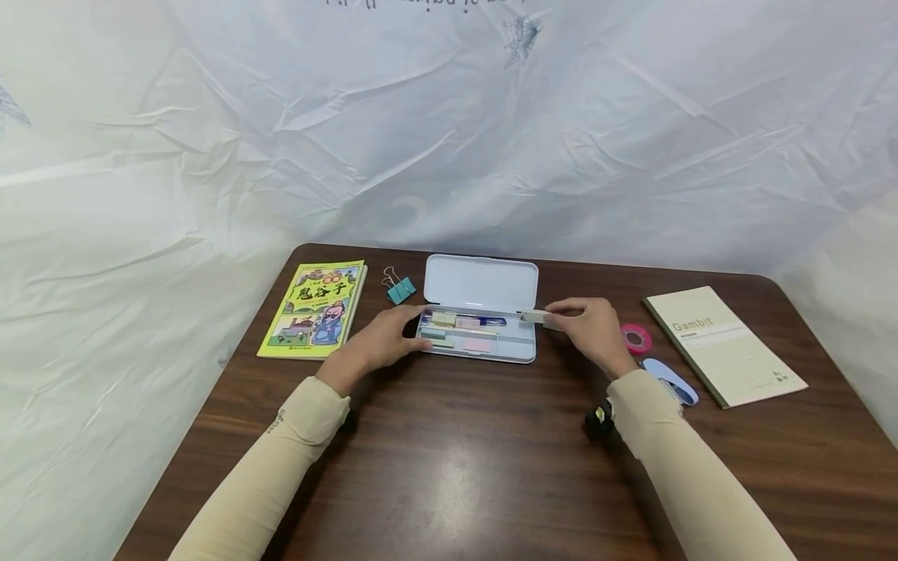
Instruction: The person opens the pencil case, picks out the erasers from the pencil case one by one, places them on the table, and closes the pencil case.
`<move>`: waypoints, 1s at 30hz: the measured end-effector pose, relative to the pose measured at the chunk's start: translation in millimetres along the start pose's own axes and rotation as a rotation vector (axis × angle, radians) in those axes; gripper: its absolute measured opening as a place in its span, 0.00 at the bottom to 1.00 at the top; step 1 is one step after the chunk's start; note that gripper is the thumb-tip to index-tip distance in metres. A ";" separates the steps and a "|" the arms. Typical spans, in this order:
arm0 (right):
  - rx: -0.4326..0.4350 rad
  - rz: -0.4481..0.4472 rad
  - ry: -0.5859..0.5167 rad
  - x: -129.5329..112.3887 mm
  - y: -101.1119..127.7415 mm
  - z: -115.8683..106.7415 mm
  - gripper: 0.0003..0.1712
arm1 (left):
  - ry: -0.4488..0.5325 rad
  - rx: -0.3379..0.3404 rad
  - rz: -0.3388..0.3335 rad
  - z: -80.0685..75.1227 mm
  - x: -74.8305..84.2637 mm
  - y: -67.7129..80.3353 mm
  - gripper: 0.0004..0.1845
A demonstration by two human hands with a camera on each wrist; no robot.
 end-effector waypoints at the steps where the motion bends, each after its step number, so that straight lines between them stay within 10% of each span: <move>1: 0.004 0.003 0.011 2.5 1.3 -3.8 0.13 | 0.000 0.000 0.004 0.2 -0.3 -0.3 0.47; 30: -0.091 0.062 0.236 17.2 13.5 -18.8 0.15 | -0.015 0.001 0.000 -6.6 13.7 7.1 0.45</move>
Point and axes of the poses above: each hand's wrist, its own y-axis away from the middle knuckle, its own z-axis out of the palm, x = y × z, the point moved 4 cm from there along -y, towards the middle knuckle, and after that the axes turned 7 degrees about x, right-handed, at the moved point
